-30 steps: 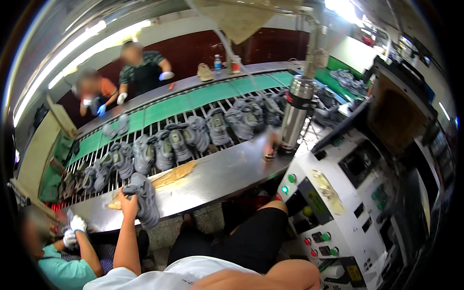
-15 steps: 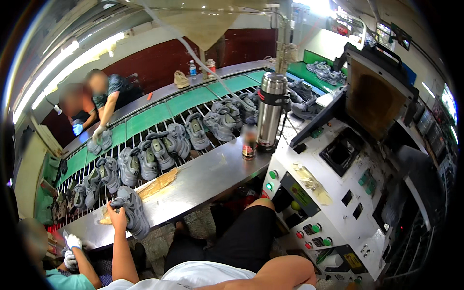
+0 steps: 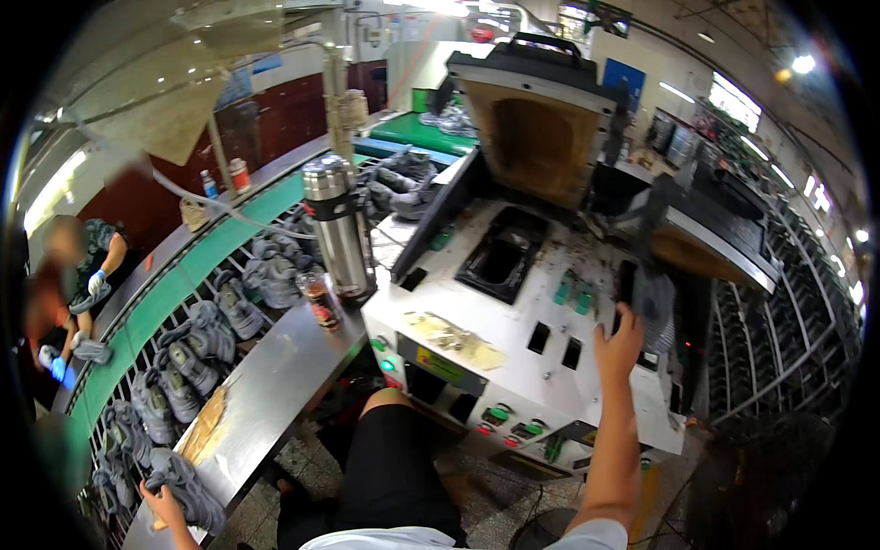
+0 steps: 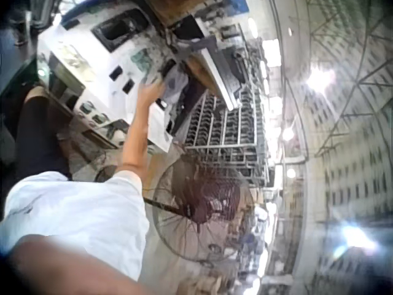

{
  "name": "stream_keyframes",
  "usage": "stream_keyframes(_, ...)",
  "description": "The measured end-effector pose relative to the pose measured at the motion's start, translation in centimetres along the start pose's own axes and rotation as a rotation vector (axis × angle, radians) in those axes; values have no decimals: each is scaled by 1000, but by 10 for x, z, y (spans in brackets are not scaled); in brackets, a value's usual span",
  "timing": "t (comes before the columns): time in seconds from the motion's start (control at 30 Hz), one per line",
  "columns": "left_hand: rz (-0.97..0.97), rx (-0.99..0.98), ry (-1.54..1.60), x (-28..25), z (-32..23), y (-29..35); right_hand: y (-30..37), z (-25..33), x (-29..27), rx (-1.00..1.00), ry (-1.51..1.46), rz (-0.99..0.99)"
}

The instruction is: The person picks up shoes from a conveyor belt, places them into an industrial machine for processing, operates the machine with a button, and removes the shoes.

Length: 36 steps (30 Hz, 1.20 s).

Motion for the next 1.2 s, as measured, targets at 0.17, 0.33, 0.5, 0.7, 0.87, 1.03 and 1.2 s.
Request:
stream_keyframes(0.17, -121, 2, -242, -11, -10, 1, -59, -165, 12, 576, 445, 321)
stream_keyframes(0.33, -408, 464, -568, -5, -109, 53, -59, -211, 30, 864, 251, 435)
stream_keyframes(0.5, 161, 329, 70, 106, -163, 124, -29, -169, -10, 725, 136, -66)
stream_keyframes(0.7, 1041, 11, 580, 224, -234, 229, 66, -185, -64, 518, -210, -586)
stream_keyframes(0.87, 1661, 7, 1018, 233, -329, 297, 115, -116, -13, 581, -1068, -285)
stream_keyframes(1.03, 1951, 31, 1238, 193, -415, 307, 189, 117, 102, 949, -1740, 537)
stream_keyframes(1.2, 1664, -351, 1187, 199, -335, 244, 257, 374, 114, 521, -1659, 1445)
Point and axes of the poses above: each hand's wrist, its own y-axis away from the middle knuckle, its own x-axis out of the palm, z = x × y, the point moved 10 cm from there along -y, towards the middle knuckle, and after that the axes turned 3 degrees about -y, right-handed, at the moved point
